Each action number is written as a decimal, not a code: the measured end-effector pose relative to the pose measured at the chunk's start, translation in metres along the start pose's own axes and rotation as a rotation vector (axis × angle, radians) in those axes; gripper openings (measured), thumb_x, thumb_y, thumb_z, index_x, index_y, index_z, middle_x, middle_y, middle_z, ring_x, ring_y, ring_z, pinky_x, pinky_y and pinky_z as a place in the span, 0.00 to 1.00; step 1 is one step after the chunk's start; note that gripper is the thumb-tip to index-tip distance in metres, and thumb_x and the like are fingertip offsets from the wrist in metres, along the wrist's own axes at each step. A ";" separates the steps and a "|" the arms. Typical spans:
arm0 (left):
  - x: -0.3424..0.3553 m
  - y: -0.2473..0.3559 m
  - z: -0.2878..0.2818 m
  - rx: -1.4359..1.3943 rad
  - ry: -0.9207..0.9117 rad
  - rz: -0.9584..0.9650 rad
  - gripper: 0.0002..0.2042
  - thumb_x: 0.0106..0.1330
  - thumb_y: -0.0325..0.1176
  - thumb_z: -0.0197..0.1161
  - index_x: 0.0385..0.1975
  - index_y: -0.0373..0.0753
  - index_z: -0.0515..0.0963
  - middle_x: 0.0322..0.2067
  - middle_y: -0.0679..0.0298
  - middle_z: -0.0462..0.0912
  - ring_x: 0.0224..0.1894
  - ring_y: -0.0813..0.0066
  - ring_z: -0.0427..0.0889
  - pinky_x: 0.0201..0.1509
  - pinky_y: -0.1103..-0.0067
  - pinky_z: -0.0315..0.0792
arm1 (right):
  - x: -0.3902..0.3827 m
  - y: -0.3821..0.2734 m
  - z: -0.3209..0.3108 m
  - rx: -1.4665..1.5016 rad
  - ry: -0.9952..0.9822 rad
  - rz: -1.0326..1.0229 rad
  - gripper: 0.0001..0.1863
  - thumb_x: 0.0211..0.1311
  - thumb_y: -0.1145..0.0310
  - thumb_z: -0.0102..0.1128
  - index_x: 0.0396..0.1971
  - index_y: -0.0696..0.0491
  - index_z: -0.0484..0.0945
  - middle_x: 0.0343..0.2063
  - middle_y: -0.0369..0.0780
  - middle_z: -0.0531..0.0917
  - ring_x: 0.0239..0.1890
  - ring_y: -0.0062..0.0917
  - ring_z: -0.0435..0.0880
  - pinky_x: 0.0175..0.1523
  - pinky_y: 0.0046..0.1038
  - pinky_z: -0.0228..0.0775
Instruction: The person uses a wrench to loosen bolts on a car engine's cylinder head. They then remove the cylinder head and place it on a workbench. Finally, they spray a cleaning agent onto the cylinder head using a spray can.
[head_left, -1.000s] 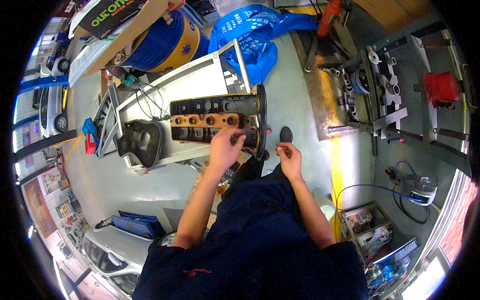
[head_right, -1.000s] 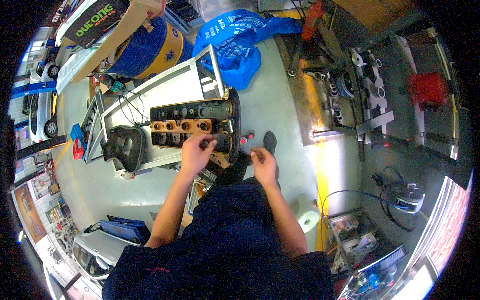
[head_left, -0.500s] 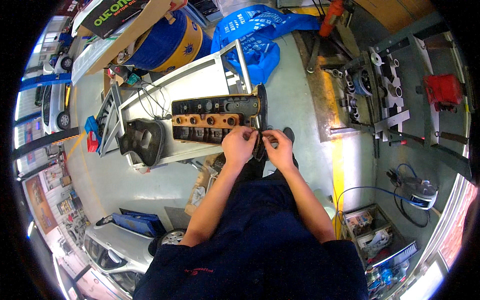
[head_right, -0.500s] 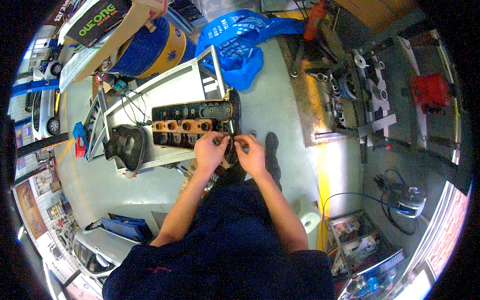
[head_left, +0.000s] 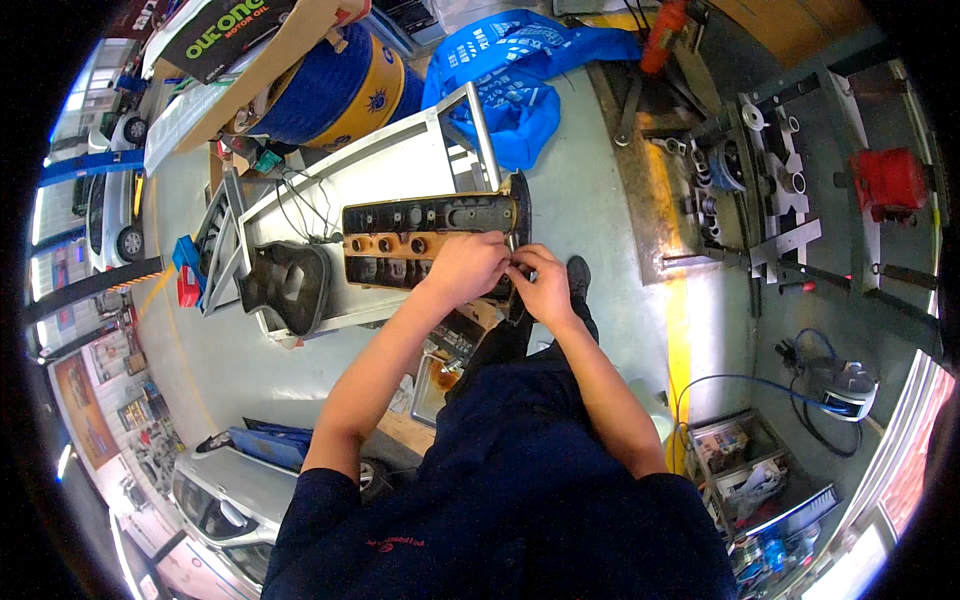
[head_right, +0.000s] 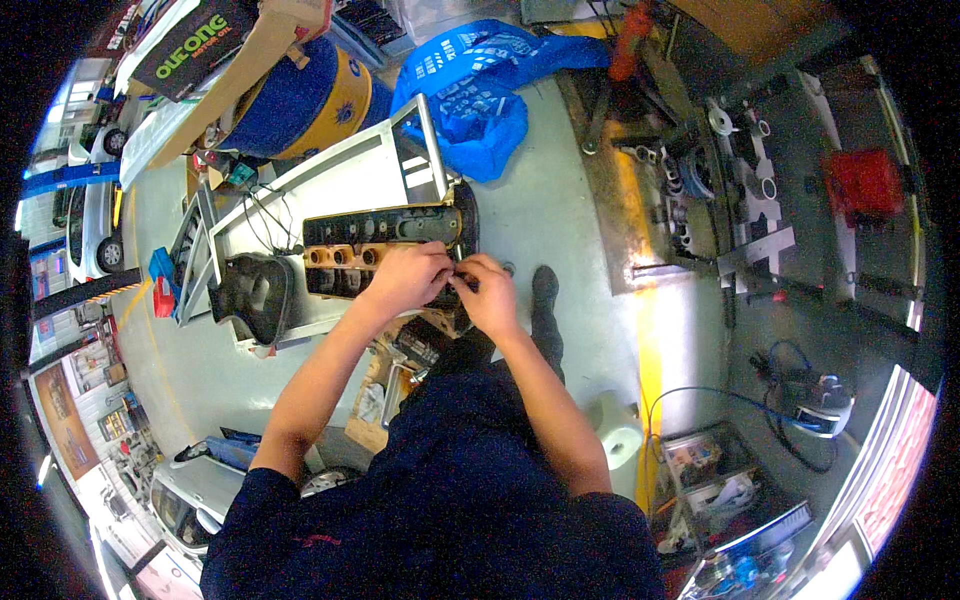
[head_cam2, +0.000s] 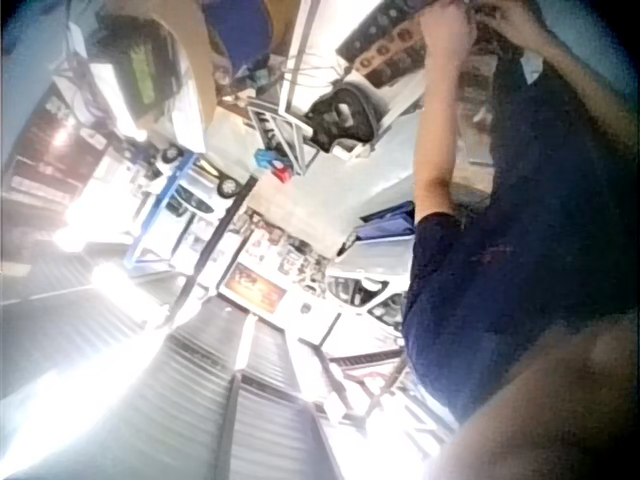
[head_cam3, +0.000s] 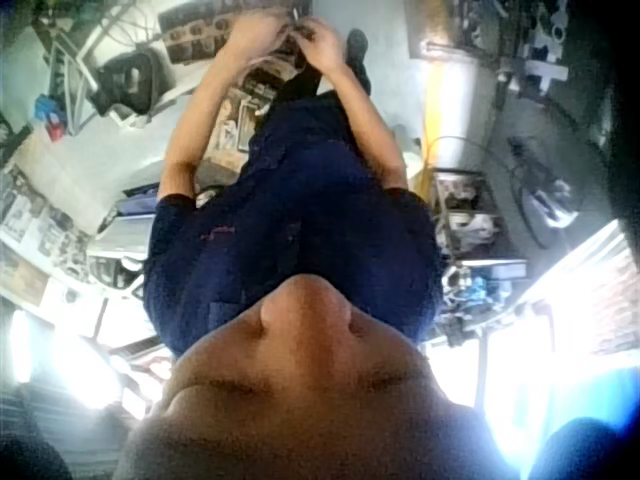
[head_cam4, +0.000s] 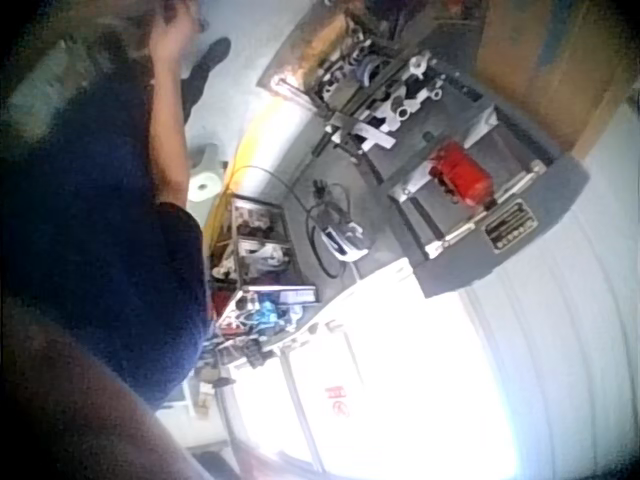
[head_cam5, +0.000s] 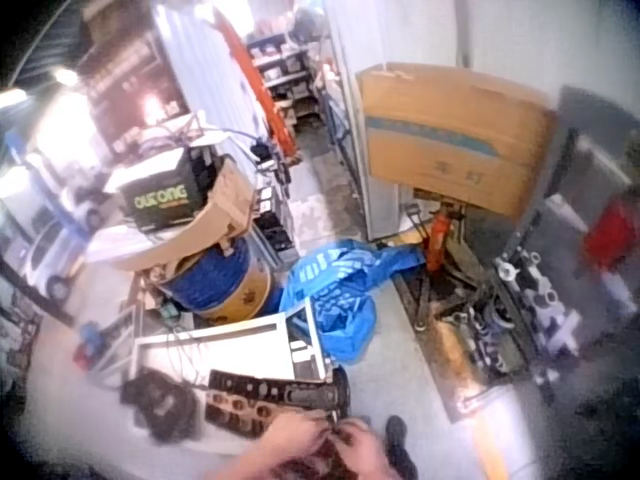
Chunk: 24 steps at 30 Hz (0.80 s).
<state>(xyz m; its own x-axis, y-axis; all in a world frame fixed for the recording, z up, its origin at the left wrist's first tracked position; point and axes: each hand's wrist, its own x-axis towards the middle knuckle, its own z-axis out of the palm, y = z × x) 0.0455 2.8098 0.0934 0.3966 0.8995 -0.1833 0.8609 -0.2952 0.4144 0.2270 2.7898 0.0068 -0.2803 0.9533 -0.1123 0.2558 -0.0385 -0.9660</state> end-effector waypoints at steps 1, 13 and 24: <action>0.003 -0.003 -0.001 0.013 -0.032 0.020 0.07 0.59 0.34 0.69 0.27 0.38 0.85 0.32 0.60 0.83 0.35 0.54 0.87 0.40 0.61 0.82 | 0.002 0.001 0.000 -0.009 0.000 -0.019 0.11 0.58 0.74 0.74 0.40 0.59 0.88 0.42 0.44 0.87 0.39 0.37 0.88 0.46 0.34 0.80; 0.007 -0.031 0.001 -0.008 0.011 0.140 0.08 0.56 0.32 0.72 0.31 0.39 0.81 0.33 0.59 0.80 0.31 0.52 0.85 0.35 0.61 0.81 | 0.000 0.005 0.001 0.021 -0.029 0.066 0.11 0.59 0.72 0.75 0.42 0.57 0.89 0.42 0.42 0.88 0.44 0.39 0.88 0.51 0.34 0.79; -0.056 -0.016 -0.010 -0.343 0.247 -0.243 0.06 0.65 0.28 0.66 0.35 0.34 0.77 0.34 0.53 0.78 0.36 0.49 0.82 0.40 0.64 0.76 | 0.004 -0.013 0.000 0.067 -0.007 0.139 0.08 0.60 0.72 0.75 0.38 0.58 0.87 0.37 0.42 0.86 0.35 0.27 0.88 0.43 0.30 0.81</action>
<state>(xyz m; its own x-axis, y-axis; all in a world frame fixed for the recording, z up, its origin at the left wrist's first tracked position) 0.0067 2.7672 0.1060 0.0737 0.9910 -0.1115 0.7478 0.0191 0.6637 0.2222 2.7944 0.0187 -0.2530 0.9353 -0.2473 0.2306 -0.1899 -0.9543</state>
